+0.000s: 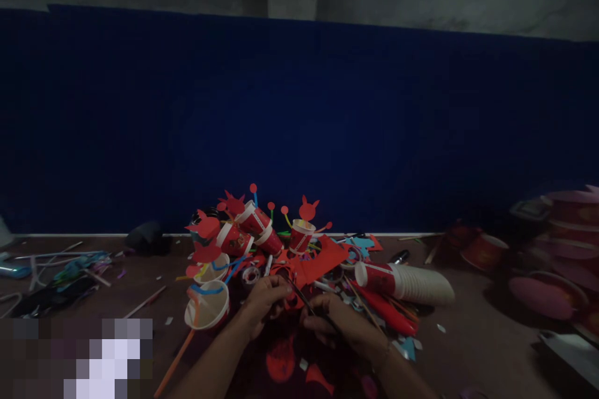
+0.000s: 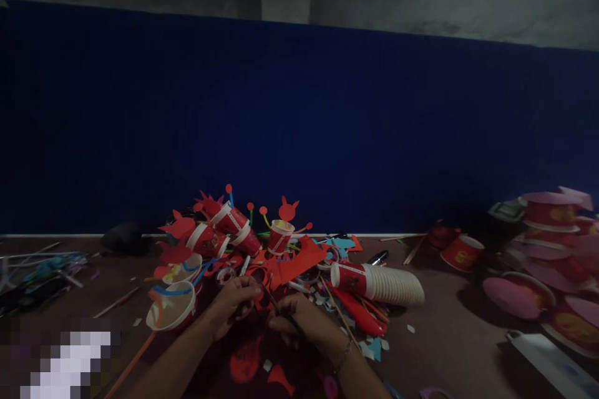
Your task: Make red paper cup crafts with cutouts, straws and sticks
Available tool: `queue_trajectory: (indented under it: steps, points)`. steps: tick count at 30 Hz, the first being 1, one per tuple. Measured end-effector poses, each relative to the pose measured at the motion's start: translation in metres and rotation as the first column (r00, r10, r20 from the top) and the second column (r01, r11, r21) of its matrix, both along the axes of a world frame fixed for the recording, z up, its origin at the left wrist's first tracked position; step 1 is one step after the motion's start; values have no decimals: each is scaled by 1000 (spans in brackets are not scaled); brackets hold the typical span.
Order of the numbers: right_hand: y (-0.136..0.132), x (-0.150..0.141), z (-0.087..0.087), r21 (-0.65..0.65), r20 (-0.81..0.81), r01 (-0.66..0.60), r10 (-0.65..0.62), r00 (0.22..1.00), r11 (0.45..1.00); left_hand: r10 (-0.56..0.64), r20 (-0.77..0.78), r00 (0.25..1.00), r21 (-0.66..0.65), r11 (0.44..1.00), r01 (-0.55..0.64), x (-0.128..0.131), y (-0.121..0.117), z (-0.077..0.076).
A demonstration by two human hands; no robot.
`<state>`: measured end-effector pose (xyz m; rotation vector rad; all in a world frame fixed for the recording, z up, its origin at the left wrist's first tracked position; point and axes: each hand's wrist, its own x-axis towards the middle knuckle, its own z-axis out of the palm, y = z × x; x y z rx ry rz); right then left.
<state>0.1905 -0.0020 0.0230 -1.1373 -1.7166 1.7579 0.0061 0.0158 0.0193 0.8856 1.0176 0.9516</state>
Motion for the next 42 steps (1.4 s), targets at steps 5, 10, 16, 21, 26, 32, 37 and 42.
queue_trajectory:
  steps: [5, 10, 16, 21, 26, 32, 37, 42]
  points:
    - [-1, 1, -1, -5, -27, -4, 4, 1000, 1000, 0, 9, 1000, 7, 1000, 0, 0, -1, 1]
    - [-3, 0, 0, -25, 19, 28, -28, 999, 999, 4, 10, 1000, 5, 1000, -4, 1, -1, 1]
    - [-2, -1, 0, -34, 8, 11, -11, 1000, 999, 5, 7, 1000, -2, 1000, -5, 0, -1, 1]
    - [-1, 1, -1, -21, 33, 11, -10, 999, 1000, -8, 6, 1000, 0, 1000, 8, 0, -1, 3]
    - [-2, 0, 0, 3, 50, 37, -37, 998, 999, -22, -12, 1000, -3, 1000, 22, -1, 0, 1]
    - [7, -5, -2, 270, 123, 273, -314, 942, 924, 35, -87, 996, 56, 998, -31, 2, 2, 0]
    - [6, -3, 14, 632, 506, 64, -473, 721, 772, 74, -230, 970, 117, 992, -48, 4, -2, 3]
    - [0, -6, 15, 639, 601, 7, -505, 620, 769, 80, -412, 908, 198, 980, 4, -4, -20, -6]
